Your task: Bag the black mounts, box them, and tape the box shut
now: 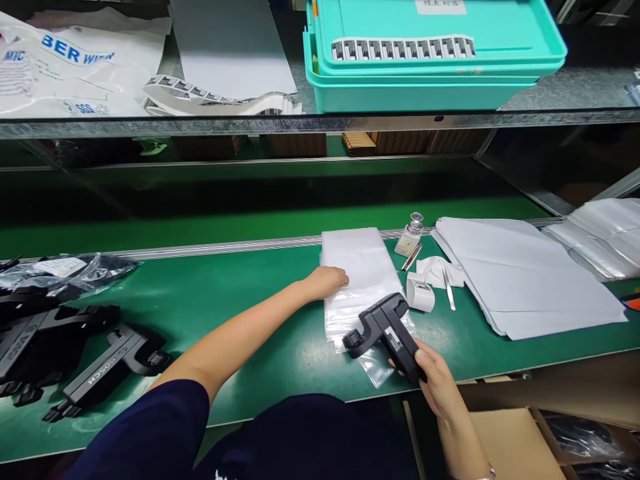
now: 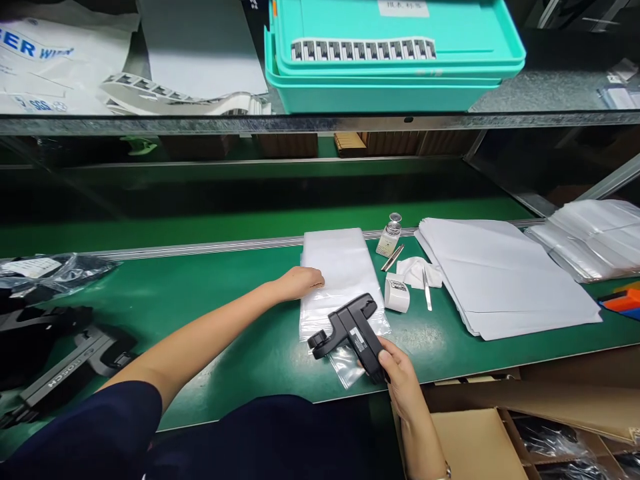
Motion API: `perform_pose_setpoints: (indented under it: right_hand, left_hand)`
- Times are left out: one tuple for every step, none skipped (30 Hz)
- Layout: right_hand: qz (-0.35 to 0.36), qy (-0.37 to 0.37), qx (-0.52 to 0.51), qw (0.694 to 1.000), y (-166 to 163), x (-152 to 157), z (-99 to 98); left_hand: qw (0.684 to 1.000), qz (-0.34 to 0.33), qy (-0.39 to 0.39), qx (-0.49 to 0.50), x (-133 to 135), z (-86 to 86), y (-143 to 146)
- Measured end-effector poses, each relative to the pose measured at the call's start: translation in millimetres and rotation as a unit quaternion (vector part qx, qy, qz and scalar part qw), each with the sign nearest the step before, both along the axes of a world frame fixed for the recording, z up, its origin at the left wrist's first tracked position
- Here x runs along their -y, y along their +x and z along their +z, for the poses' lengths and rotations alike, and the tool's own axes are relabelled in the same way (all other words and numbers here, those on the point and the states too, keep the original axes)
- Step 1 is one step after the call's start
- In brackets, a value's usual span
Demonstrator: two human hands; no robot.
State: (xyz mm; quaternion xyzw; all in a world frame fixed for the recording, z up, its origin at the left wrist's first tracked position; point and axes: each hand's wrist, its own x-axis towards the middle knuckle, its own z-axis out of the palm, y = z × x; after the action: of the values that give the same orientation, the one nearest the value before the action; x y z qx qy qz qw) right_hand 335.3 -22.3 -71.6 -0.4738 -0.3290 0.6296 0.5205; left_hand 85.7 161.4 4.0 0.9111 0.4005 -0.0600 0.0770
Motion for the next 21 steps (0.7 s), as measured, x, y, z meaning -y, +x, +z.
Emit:
perform_pose_setpoints:
  right_hand:
    - [0.033, -0.003, -0.005, 0.999, -6.8, -4.9, 5.7]
    - [0.067, -0.004, -0.009, 0.998, -14.1, -9.9, 10.4]
    - [0.1, -0.002, -0.012, 0.995, -21.5, -14.8, 13.8]
    - [0.129, 0.001, -0.013, 0.992, -28.5, -19.2, 15.9]
    - [0.151, 0.004, -0.014, 0.988, -34.9, -22.9, 16.8]
    - [0.165, 0.005, -0.015, 0.986, -40.1, -25.9, 16.8]
    - [0.173, 0.003, -0.016, 0.985, -44.1, -28.1, 16.1]
    - [0.175, 0.001, -0.016, 0.984, -46.7, -29.5, 15.1]
    - [0.175, 0.0, -0.016, 0.985, -47.9, -30.3, 14.0]
    - [0.173, 0.0, -0.014, 0.985, -47.8, -30.5, 13.1]
    - [0.172, 0.002, -0.011, 0.985, -46.7, -30.4, 12.5]
    - [0.171, 0.005, -0.008, 0.985, -44.7, -29.9, 12.1]
    - [0.17, 0.008, -0.003, 0.985, -42.0, -29.1, 11.8]
    - [0.168, 0.01, 0.002, 0.986, -38.8, -28.0, 11.6]
    - [0.165, 0.011, 0.008, 0.986, -35.4, -26.6, 11.3]
    - [0.16, 0.011, 0.013, 0.987, -31.9, -25.0, 10.7]
    - [0.154, 0.008, 0.018, 0.988, -28.5, -23.3, 9.8]
    - [0.147, 0.003, 0.021, 0.989, -25.5, -21.7, 8.6]
    - [0.138, -0.005, 0.021, 0.99, -23.1, -20.4, 7.3]
    - [0.129, -0.015, 0.02, 0.991, -21.4, -19.7, 6.0]
    - [0.123, -0.025, 0.017, 0.992, -20.7, -19.8, 5.1]
  left_hand:
    - [1.0, -0.008, 0.001, -0.003, 2.3, 0.2, -1.1]
    - [1.0, -0.014, 0.002, -0.003, 5.0, 0.1, -2.0]
    - [1.0, -0.016, 0.006, -0.003, 8.1, -0.4, -2.8]
    - [1.0, -0.014, 0.011, -0.001, 11.5, -1.4, -3.5]
    - [1.0, -0.009, 0.019, 0.0, 14.8, -2.8, -4.1]
    - [1.0, -0.001, 0.028, 0.002, 17.8, -4.4, -4.8]
    - [0.999, 0.005, 0.038, 0.004, 20.1, -5.8, -5.8]
    - [0.999, 0.01, 0.047, 0.007, 21.4, -6.6, -7.3]
    - [0.998, 0.013, 0.057, 0.009, 21.5, -6.4, -9.8]
    - [0.997, 0.018, 0.067, 0.012, 20.2, -4.7, -13.8]
    - [0.996, 0.028, 0.081, 0.015, 17.9, -1.1, -19.9]
    - [0.994, 0.045, 0.096, 0.018, 14.9, 4.2, -28.4]
    - [0.991, 0.069, 0.112, 0.021, 12.0, 11.1, -39.7]
    - [0.985, 0.102, 0.138, 0.03, 10.0, 18.9, -53.7]
    - [0.973, 0.139, 0.179, 0.049, 9.8, 26.6, -70.0]
    - [0.955, 0.172, 0.23, 0.075, 12.3, 33.1, -87.8]
    - [0.928, 0.197, 0.295, 0.113, 17.8, 37.5, -105.9]
    - [0.904, 0.206, 0.346, 0.142, 26.4, 38.8, -123.0]
    - [0.89, 0.202, 0.377, 0.161, 37.3, 36.7, -138.0]
    - [0.89, 0.188, 0.38, 0.167, 49.9, 31.1, -150.0]
    - [0.905, 0.175, 0.354, 0.159, 62.8, 22.5, -158.6]
